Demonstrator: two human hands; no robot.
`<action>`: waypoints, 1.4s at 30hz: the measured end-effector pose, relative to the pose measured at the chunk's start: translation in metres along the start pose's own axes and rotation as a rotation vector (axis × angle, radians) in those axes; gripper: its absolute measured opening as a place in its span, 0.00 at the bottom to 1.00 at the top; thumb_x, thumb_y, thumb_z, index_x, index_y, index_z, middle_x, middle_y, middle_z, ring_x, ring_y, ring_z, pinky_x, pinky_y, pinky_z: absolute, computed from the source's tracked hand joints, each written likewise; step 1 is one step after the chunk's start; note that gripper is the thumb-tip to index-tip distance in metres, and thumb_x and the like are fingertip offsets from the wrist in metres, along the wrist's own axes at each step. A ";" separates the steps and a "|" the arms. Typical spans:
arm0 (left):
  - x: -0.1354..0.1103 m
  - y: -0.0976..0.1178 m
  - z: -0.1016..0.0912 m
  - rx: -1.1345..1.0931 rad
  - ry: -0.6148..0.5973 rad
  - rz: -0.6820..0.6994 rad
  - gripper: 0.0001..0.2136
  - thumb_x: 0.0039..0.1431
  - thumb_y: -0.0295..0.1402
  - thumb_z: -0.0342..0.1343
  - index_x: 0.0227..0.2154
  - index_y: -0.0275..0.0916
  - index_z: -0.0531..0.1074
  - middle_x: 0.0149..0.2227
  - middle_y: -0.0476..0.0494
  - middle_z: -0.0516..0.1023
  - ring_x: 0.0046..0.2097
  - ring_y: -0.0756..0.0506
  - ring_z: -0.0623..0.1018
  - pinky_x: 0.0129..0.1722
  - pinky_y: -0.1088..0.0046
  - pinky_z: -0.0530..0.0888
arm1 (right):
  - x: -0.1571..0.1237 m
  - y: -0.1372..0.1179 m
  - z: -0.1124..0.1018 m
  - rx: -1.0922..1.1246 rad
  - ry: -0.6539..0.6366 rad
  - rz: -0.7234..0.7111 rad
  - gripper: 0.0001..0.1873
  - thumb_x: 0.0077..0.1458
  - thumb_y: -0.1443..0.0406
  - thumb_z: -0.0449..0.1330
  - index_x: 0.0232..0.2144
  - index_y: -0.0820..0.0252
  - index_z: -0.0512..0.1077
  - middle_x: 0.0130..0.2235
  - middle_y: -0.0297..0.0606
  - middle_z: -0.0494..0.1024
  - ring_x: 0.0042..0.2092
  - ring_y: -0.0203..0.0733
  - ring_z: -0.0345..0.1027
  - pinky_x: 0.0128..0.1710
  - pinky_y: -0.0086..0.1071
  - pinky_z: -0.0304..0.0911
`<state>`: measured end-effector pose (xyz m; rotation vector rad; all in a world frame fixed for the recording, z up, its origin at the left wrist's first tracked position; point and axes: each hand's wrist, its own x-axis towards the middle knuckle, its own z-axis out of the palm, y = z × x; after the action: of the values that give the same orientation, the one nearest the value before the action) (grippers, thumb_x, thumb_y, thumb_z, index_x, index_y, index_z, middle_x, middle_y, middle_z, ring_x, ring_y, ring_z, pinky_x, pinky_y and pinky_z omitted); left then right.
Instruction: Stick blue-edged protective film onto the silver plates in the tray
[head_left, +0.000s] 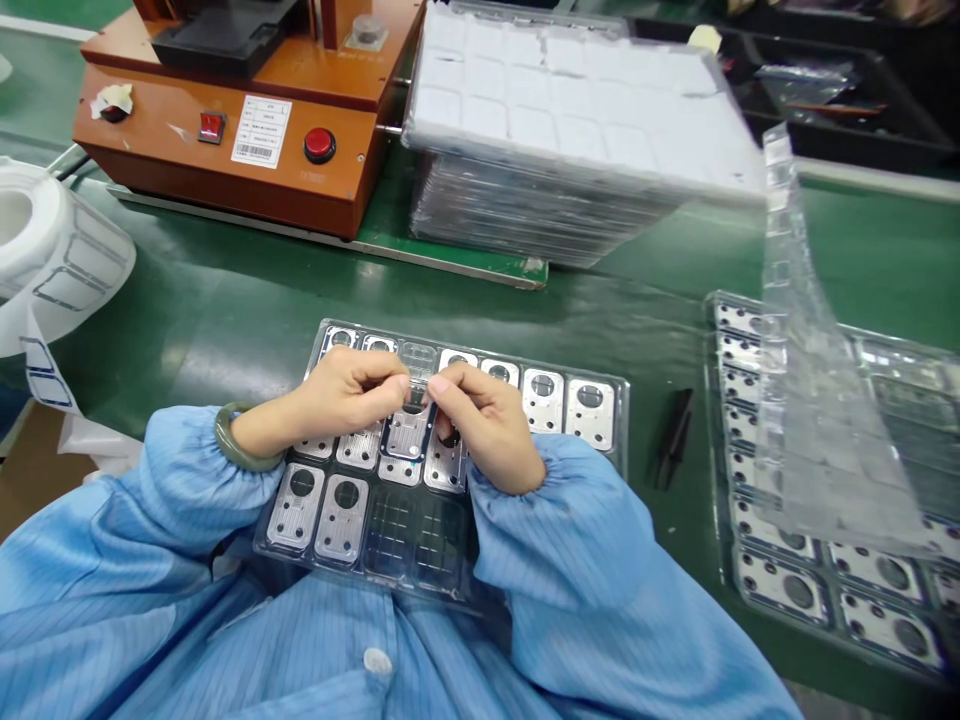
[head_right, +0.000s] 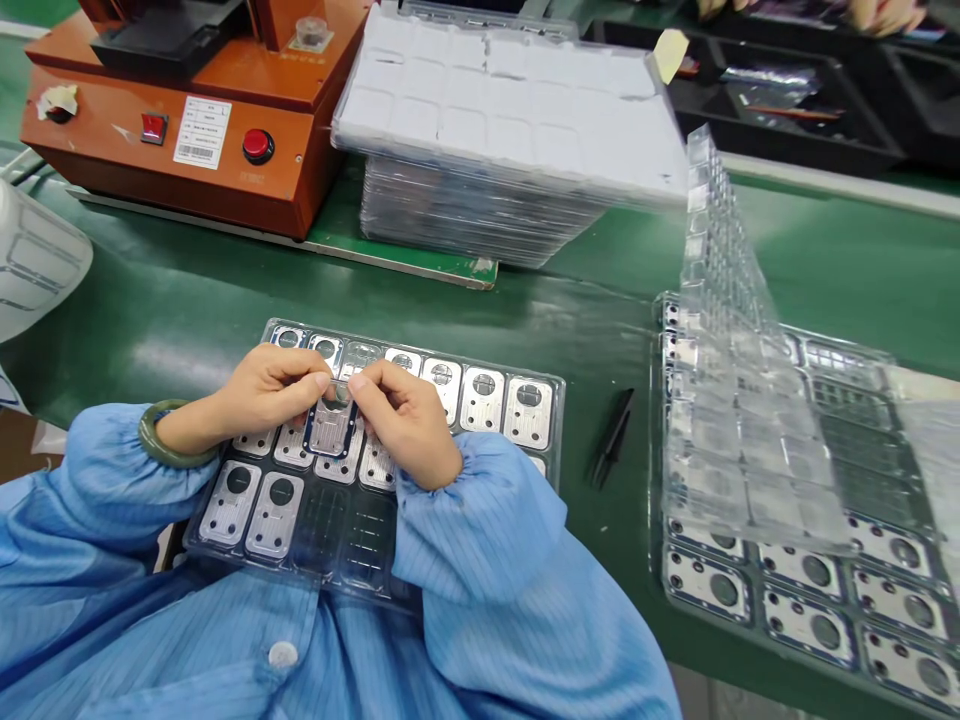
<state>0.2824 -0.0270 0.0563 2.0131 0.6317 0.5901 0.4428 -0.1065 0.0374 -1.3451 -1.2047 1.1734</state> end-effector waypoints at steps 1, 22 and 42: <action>0.000 0.000 0.000 -0.007 -0.019 -0.019 0.11 0.56 0.30 0.48 0.22 0.32 0.70 0.15 0.54 0.66 0.19 0.59 0.65 0.20 0.85 0.61 | 0.001 0.001 0.000 -0.015 0.017 0.001 0.20 0.56 0.52 0.55 0.23 0.63 0.65 0.17 0.29 0.62 0.19 0.27 0.55 0.20 0.24 0.51; 0.001 -0.004 0.001 -0.135 -0.003 -0.167 0.04 0.48 0.27 0.51 0.22 0.32 0.67 0.21 0.51 0.65 0.25 0.57 0.64 0.24 0.83 0.61 | -0.001 0.002 0.007 -0.272 -0.048 -0.116 0.11 0.56 0.60 0.55 0.28 0.64 0.68 0.22 0.32 0.67 0.23 0.26 0.57 0.23 0.22 0.54; 0.003 -0.003 -0.004 -0.520 -0.056 -0.346 0.07 0.46 0.30 0.51 0.29 0.32 0.68 0.18 0.50 0.71 0.19 0.53 0.71 0.19 0.80 0.70 | -0.001 -0.002 0.003 -0.061 0.062 0.009 0.15 0.53 0.55 0.58 0.26 0.62 0.65 0.22 0.31 0.64 0.23 0.27 0.56 0.23 0.25 0.53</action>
<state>0.2818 -0.0211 0.0566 1.3920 0.6902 0.4318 0.4398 -0.1070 0.0387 -1.4232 -1.1992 1.1011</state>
